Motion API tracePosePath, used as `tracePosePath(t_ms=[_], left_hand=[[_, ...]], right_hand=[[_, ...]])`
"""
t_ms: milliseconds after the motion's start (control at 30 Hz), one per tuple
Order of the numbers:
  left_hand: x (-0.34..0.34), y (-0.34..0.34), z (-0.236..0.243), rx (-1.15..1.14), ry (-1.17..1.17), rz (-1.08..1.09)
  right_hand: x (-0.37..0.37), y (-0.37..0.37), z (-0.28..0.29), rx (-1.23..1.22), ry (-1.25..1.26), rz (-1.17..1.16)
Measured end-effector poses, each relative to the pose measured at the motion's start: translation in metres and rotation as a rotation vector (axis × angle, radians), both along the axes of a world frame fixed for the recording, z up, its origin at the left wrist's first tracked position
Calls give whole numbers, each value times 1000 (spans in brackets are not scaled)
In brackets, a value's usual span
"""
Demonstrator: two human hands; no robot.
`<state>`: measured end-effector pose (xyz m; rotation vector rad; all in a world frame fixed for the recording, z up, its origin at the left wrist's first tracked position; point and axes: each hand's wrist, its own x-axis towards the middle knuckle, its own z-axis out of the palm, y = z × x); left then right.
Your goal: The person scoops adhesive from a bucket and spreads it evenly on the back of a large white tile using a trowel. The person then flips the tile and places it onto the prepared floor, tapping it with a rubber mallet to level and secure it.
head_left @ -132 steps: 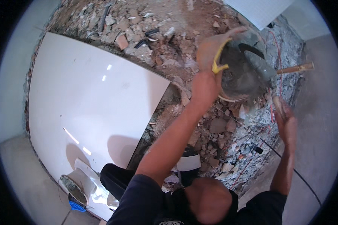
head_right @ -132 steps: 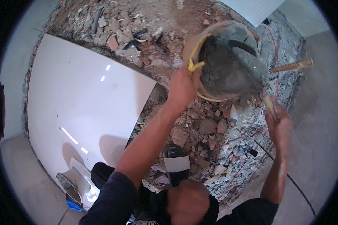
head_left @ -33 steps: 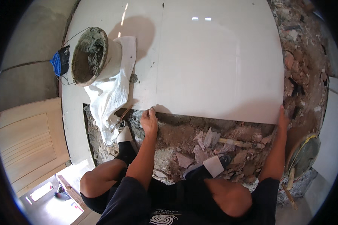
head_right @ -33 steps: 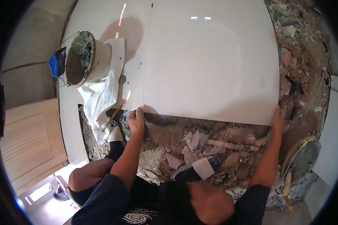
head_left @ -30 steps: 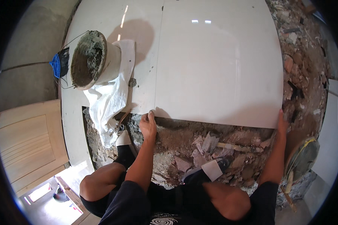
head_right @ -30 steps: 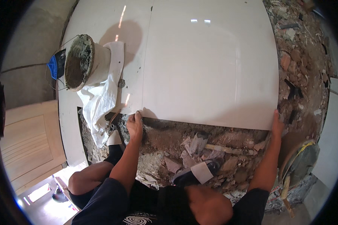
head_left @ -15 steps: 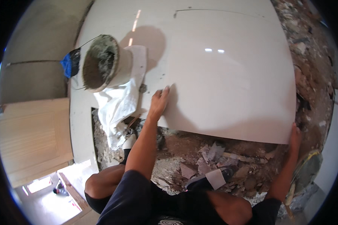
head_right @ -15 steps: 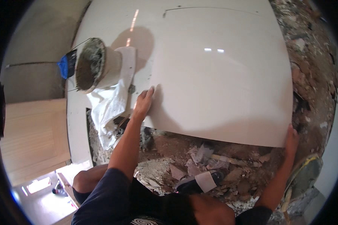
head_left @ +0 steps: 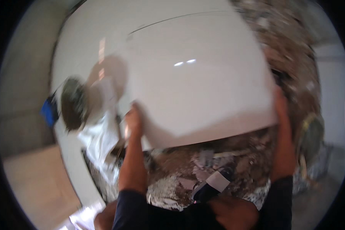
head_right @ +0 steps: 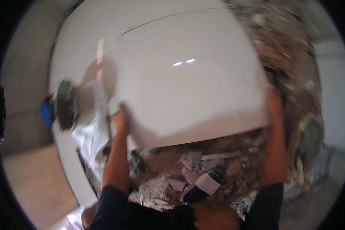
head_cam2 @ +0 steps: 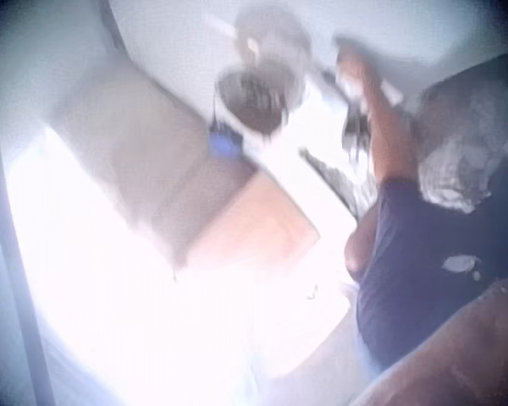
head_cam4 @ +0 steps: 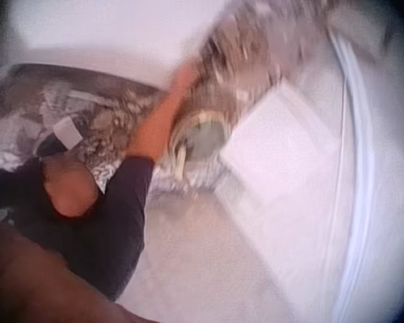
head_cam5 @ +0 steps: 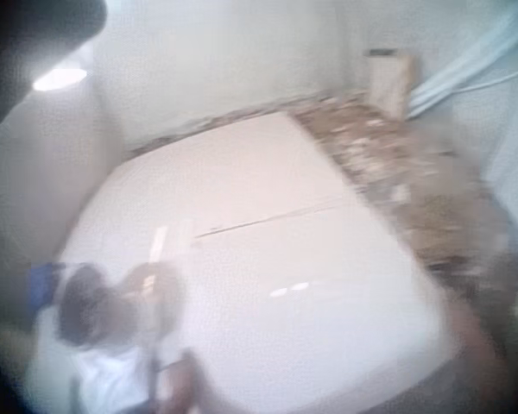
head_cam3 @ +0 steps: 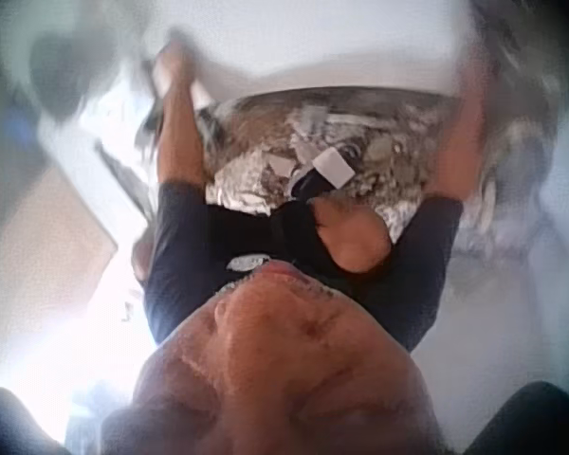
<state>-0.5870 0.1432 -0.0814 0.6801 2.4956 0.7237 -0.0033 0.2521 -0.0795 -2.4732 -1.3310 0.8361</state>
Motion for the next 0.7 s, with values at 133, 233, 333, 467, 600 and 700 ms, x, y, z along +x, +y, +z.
tracePosePath(t_ms=[133, 233, 333, 467, 600, 700], left_hand=[[1, -10, 28, 193, -163, 192], [-8, -36, 31, 319, -385, 244], [-25, -58, 44, 48, -230, 200], [-38, -56, 100, 232, -46, 51], [-67, -52, 190, 395, 65, -5], [-111, -62, 256, 568, 84, 17]], right_hand=[[3, -26, 0, 38, -56, -77], [10, -66, -21, -29, -10, -245], [18, -110, -39, 215, 98, -210], [13, -135, -22, 375, 365, -392], [-38, -116, 40, 438, 690, -581], [-96, -91, 85, 666, 561, -323]])
